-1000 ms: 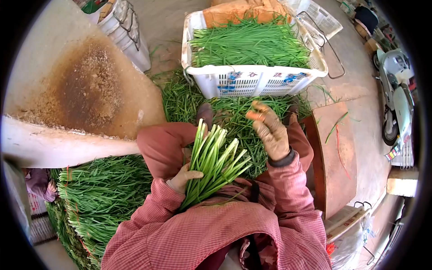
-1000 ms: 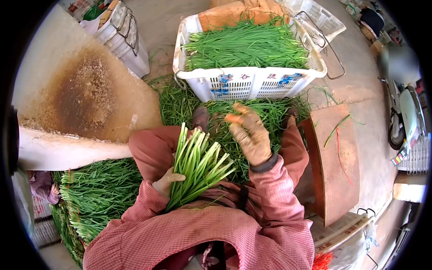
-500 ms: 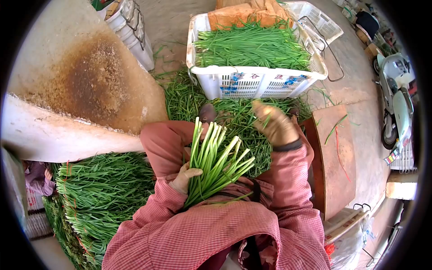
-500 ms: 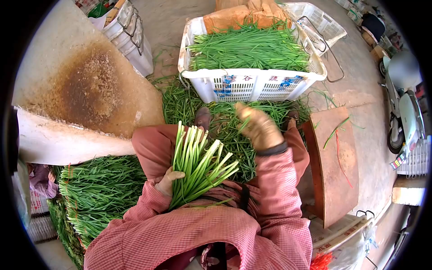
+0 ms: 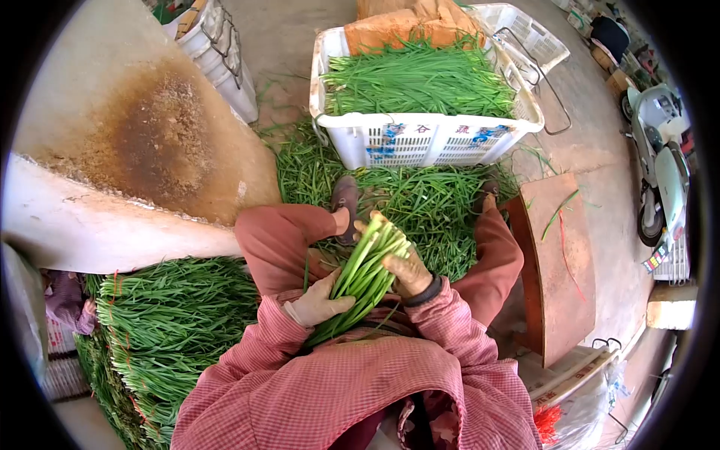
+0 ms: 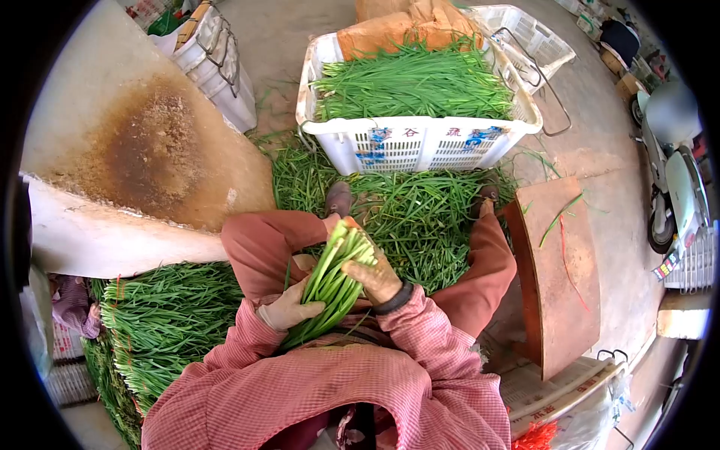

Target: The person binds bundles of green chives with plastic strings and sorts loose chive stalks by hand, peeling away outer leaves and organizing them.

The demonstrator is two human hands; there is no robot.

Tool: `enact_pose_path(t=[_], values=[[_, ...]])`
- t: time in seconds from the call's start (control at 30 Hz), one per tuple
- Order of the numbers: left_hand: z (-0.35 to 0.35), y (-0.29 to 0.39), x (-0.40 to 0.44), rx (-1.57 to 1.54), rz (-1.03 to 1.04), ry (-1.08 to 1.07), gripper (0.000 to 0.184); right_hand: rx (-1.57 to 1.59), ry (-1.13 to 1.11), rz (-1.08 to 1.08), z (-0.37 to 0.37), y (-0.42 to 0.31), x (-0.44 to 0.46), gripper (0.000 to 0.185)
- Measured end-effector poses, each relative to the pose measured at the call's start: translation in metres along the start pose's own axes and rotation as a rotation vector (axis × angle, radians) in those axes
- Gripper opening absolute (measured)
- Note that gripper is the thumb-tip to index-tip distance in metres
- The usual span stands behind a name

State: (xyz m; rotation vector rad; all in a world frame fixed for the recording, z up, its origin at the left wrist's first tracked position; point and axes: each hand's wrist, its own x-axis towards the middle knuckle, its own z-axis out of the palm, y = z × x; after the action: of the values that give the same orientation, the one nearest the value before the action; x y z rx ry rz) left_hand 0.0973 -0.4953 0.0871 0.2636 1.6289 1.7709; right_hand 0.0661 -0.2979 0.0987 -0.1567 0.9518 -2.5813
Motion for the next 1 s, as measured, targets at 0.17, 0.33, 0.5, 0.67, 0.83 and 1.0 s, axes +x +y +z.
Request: enact_pose_path(t=[0.17,0.33,0.5,0.67,0.83,1.0], values=[[-0.015,0.04,-0.001,0.253,-0.11,-0.224,0.064,-0.037,0.09,0.093,0.027,-0.01,0.016,0.049],[-0.014,0.067,0.003,0.152,0.275,0.227,0.058,-0.015,0.13,0.116,0.023,-0.016,0.016,0.035],[0.005,0.068,0.013,0.433,0.383,0.459,0.024,-0.05,0.017,0.091,0.023,-0.022,0.019,0.054],[0.006,0.075,0.014,0.756,0.347,0.391,0.023,0.072,0.028,0.022,0.022,-0.016,0.022,0.054],[-0.012,0.093,0.031,1.065,0.439,0.336,0.037,0.027,0.102,0.054,0.019,-0.012,0.022,0.041],[-0.016,0.073,0.057,-0.38,0.09,-0.192,0.063,0.033,-0.043,0.008,0.007,-0.007,0.024,0.047]])
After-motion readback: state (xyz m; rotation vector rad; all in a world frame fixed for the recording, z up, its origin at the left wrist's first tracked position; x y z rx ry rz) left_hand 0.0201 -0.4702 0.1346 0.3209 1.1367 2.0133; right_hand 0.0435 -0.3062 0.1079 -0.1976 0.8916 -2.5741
